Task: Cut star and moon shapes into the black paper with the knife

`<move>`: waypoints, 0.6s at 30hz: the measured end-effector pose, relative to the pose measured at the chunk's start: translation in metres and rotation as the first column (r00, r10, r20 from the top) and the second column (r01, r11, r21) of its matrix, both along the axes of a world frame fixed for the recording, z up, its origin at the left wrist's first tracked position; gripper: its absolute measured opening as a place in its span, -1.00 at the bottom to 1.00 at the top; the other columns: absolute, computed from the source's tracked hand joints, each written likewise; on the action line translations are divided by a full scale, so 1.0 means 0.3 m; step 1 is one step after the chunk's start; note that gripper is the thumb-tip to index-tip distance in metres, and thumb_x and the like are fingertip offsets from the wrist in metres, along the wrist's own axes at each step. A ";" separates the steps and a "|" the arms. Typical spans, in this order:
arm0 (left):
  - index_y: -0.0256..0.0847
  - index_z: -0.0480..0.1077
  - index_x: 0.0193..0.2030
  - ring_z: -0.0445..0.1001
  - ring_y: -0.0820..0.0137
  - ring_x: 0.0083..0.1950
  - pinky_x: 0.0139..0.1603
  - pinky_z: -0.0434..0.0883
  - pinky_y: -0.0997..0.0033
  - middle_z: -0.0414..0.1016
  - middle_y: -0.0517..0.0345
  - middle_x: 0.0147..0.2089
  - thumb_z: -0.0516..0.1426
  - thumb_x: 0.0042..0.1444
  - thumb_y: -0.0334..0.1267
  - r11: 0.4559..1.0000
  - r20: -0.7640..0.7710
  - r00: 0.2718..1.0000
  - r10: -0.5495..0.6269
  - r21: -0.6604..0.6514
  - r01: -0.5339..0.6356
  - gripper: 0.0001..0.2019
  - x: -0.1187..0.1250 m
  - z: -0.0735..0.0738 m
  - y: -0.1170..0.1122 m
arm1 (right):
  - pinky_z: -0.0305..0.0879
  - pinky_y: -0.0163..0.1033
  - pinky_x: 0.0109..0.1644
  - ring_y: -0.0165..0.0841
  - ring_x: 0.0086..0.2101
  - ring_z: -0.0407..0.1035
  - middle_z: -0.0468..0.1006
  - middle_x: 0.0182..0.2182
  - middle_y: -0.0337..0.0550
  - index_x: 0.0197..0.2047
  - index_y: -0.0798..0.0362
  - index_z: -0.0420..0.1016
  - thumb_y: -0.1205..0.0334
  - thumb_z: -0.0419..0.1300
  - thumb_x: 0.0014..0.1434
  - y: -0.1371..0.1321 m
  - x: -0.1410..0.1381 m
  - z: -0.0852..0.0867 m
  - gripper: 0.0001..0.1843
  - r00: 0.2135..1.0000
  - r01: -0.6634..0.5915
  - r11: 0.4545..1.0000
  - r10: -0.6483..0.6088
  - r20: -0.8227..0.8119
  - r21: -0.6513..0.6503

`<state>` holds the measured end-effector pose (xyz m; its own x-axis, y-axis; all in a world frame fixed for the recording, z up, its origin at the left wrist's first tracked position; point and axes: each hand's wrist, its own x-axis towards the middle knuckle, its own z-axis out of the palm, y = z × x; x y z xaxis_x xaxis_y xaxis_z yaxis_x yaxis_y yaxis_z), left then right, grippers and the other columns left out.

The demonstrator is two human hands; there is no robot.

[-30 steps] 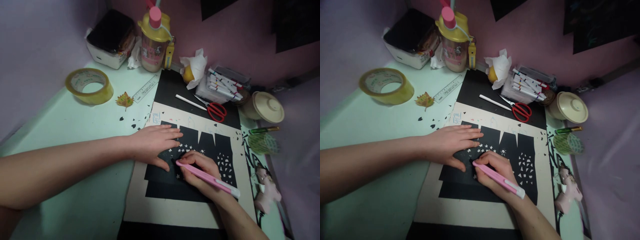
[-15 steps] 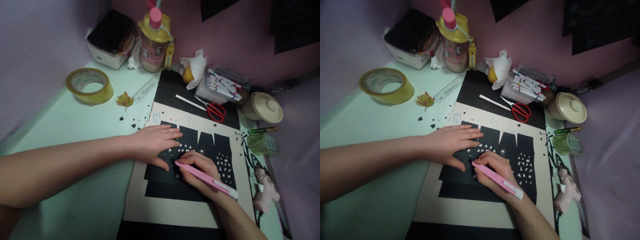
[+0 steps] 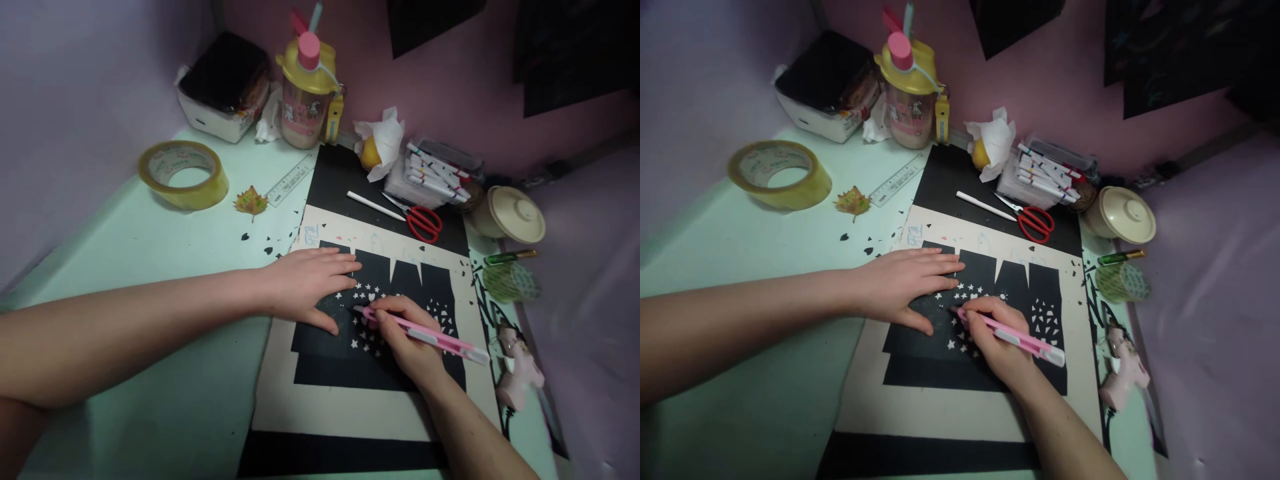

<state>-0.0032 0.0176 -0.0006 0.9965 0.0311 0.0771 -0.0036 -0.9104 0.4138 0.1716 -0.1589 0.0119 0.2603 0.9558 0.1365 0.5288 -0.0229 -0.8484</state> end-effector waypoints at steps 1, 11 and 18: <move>-0.25 0.32 0.27 0.04 0.10 0.47 0.47 -0.04 0.13 0.09 -0.06 0.44 0.19 0.07 0.30 1.000 -0.003 1.000 0.003 0.011 -0.003 -0.21 -0.001 0.002 -0.001 | 0.41 -0.30 -0.40 -0.37 -0.46 0.48 0.62 -0.42 -0.20 -0.27 -0.02 0.56 0.23 0.20 0.26 -0.006 -0.005 0.007 -0.90 0.998 0.056 0.998 -0.056 -0.023 -0.015; -0.26 0.26 0.32 0.04 0.02 0.46 0.41 0.03 0.05 0.05 -0.17 0.45 0.12 0.08 0.37 0.991 -0.014 0.997 0.074 0.112 -0.072 -0.15 -0.009 0.016 -0.047 | 0.40 -0.29 -0.35 -0.34 -0.43 0.48 0.60 -0.44 -0.19 -0.27 0.03 0.54 0.21 0.26 0.17 -0.059 -0.134 0.027 -0.91 0.944 0.328 0.943 -0.329 -0.012 -0.063; -0.23 0.18 0.38 -0.03 0.03 0.48 0.42 0.00 0.04 -0.02 -0.17 0.48 0.09 0.09 0.38 0.989 0.002 0.996 0.085 0.122 -0.085 -0.12 -0.012 0.007 -0.059 | 0.34 -0.28 -0.39 -0.36 -0.48 0.45 0.59 -0.47 -0.20 -0.34 0.04 0.54 0.19 0.25 0.17 -0.062 -0.158 -0.035 -0.89 0.932 0.345 0.938 -0.346 0.110 0.034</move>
